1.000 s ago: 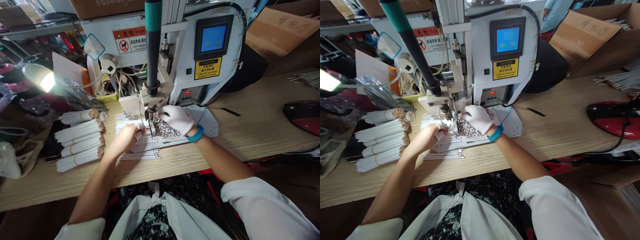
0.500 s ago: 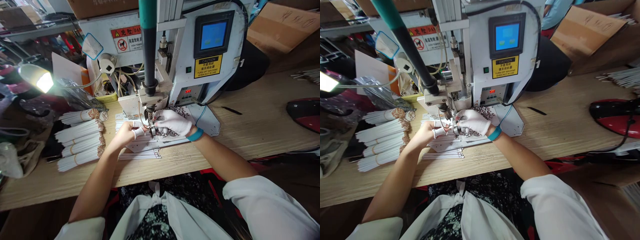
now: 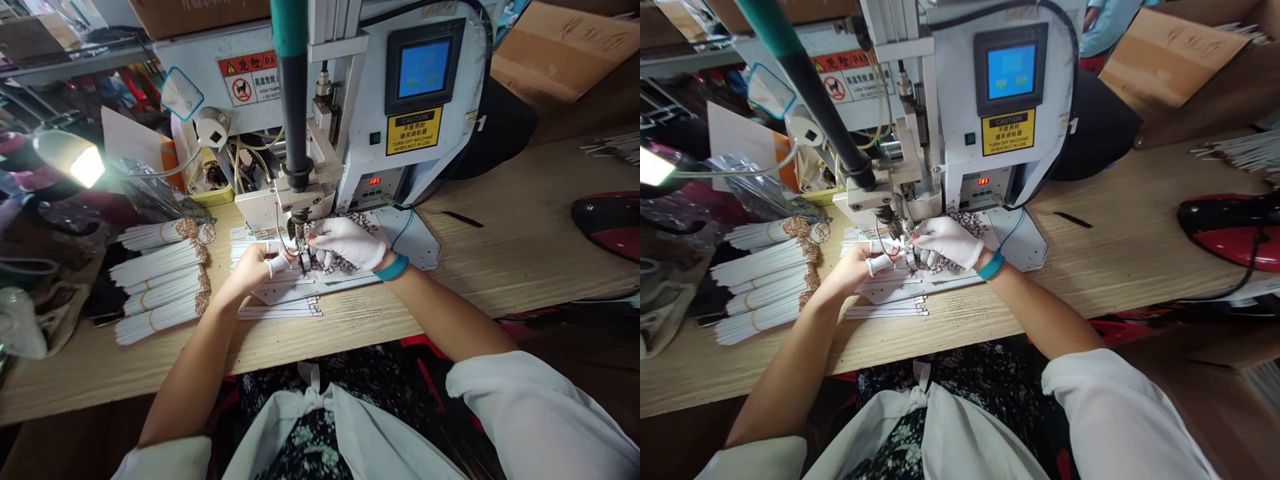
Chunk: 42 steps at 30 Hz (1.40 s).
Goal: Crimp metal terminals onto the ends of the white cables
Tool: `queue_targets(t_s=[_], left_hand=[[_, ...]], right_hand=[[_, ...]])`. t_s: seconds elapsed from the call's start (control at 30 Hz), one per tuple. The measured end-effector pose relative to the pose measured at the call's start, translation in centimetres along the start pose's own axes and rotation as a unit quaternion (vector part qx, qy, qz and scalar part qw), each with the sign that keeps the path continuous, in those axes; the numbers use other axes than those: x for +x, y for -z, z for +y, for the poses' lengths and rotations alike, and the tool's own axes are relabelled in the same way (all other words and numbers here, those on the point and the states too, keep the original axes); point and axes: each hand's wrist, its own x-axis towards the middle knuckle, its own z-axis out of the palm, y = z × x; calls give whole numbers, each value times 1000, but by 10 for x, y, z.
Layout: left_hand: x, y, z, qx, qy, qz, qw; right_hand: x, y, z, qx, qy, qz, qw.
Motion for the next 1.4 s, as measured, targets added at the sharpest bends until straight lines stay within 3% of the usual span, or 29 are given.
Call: queue_targets(t_s=[0.43,1.13,1.4], left_hand=[[2,3,-1,37,-24,10,999],[9,3,-3,34,-27,15,999],[8,2,6,35,-4,8,999]], right_hand=[[1,-8,1,33,-67,-28,997],[-1,-15,-4,11,-54,23,998],[0,-12,1,-5,-44,7,999]])
